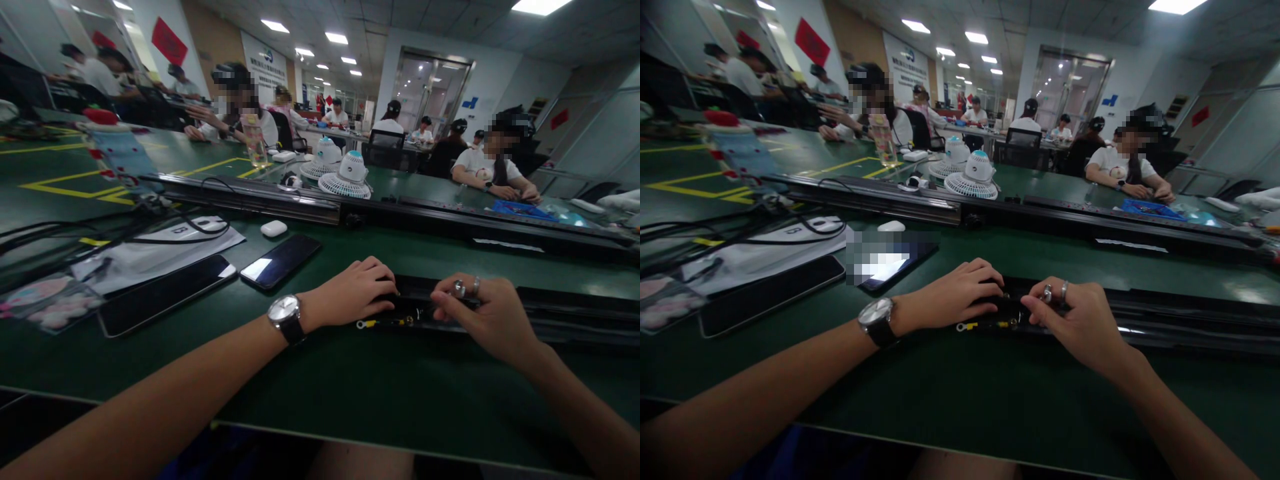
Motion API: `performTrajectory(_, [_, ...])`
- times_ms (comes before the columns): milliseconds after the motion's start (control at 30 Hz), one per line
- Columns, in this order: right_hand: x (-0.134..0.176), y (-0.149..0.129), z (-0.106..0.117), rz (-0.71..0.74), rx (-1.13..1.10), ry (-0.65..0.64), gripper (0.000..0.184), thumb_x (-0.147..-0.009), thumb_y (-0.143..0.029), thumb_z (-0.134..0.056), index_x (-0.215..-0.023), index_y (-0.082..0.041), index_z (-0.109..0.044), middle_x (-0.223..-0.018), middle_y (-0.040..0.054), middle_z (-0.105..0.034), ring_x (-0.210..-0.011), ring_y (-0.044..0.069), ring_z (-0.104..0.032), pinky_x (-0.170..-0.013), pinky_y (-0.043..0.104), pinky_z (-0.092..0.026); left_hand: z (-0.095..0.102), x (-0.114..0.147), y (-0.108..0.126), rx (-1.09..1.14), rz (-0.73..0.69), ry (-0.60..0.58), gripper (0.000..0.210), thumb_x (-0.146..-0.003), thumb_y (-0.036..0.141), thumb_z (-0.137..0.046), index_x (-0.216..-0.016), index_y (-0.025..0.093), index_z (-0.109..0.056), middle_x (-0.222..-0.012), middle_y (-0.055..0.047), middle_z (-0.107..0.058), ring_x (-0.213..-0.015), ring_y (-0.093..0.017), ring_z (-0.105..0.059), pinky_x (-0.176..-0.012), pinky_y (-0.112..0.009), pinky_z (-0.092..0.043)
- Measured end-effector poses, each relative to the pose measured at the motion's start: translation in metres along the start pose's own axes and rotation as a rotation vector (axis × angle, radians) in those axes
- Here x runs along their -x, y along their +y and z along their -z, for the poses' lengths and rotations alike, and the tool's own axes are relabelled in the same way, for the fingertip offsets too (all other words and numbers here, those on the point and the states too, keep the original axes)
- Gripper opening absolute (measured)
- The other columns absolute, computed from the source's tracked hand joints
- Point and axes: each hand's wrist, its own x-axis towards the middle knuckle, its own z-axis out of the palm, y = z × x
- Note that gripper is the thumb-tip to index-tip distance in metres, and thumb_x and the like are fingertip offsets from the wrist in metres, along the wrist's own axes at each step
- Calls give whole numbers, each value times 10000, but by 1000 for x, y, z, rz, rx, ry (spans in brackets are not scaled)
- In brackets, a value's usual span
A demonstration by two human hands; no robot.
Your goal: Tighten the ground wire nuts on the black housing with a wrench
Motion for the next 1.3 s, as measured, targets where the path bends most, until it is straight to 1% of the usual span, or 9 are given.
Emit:
performTrajectory(233, [3,-2,-4,38,28,-4,194,-964,-385,-682,-861,-228,-730,-655,-32,-768,-566,147,-734,-536,228,-512,1,1,0,3,-5,4,247,-1021,332,-586,-1231,221,-654,-1296,-86,-602,-1223,-253,-500,-1017,-392,-447])
performTrajectory(433, [3,-2,-8,66,48,-24,177,-969,-382,-681,-884,-232,-721,-664,-33,-755,-542,142,-699,-515,241,-479,1,1,0,17,-8,25,233,-1003,311,-618,-1213,222,-665,-1285,-85,-611,-1206,-248,-514,-1003,-392,-453])
performTrajectory(500, [2,0,-6,139,76,-67,154,-990,-347,-652,-907,-234,-717,-735,-19,-764,-624,151,-709,-592,257,-498,1,1,1,24,-9,34,229,-1000,308,-621,-1208,222,-667,-1287,-85,-612,-1204,-247,-516,-999,-390,-454])
performTrajectory(567, [1,2,-3,254,109,-131,146,-1015,-300,-606,-939,-236,-714,-808,-4,-761,-716,159,-703,-685,279,-502,0,1,1,25,-6,36,224,-1003,308,-617,-1206,227,-667,-1291,-82,-611,-1208,-246,-513,-1001,-388,-452])
performTrajectory(667, [0,5,4,357,126,-184,151,-1029,-261,-568,-982,-232,-708,-848,11,-744,-771,165,-678,-737,295,-485,0,1,1,23,-3,33,224,-1007,317,-610,-1206,230,-667,-1290,-82,-611,-1209,-246,-510,-1012,-389,-445])
performTrajectory(800, [0,6,6,318,122,-98,142,-1014,-259,-585,-956,-219,-708,-842,14,-760,-754,164,-690,-706,286,-482,0,1,0,25,-4,29,235,-1006,319,-613,-1213,223,-667,-1293,-85,-609,-1209,-246,-509,-1015,-385,-445])
performTrajectory(933, [0,4,5,204,116,10,187,-998,-302,-622,-858,-217,-712,-749,-7,-770,-625,146,-697,-628,269,-488,1,1,1,23,2,16,241,-1011,325,-604,-1217,217,-666,-1299,-87,-604,-1221,-248,-504,-1018,-383,-443])
performTrajectory(1067, [0,-1,3,84,62,46,197,-985,-353,-643,-862,-222,-726,-646,-27,-746,-555,149,-709,-561,256,-504,1,1,1,24,4,20,236,-1012,333,-602,-1209,222,-672,-1296,-83,-604,-1217,-248,-503,-1017,-386,-443])
performTrajectory(1300, [2,-2,-3,40,19,65,207,-949,-397,-695,-853,-217,-732,-643,-8,-757,-558,166,-727,-545,253,-525,0,1,1,29,-2,40,221,-1001,318,-619,-1193,223,-674,-1289,-82,-609,-1211,-246,-510,-1008,-382,-450])
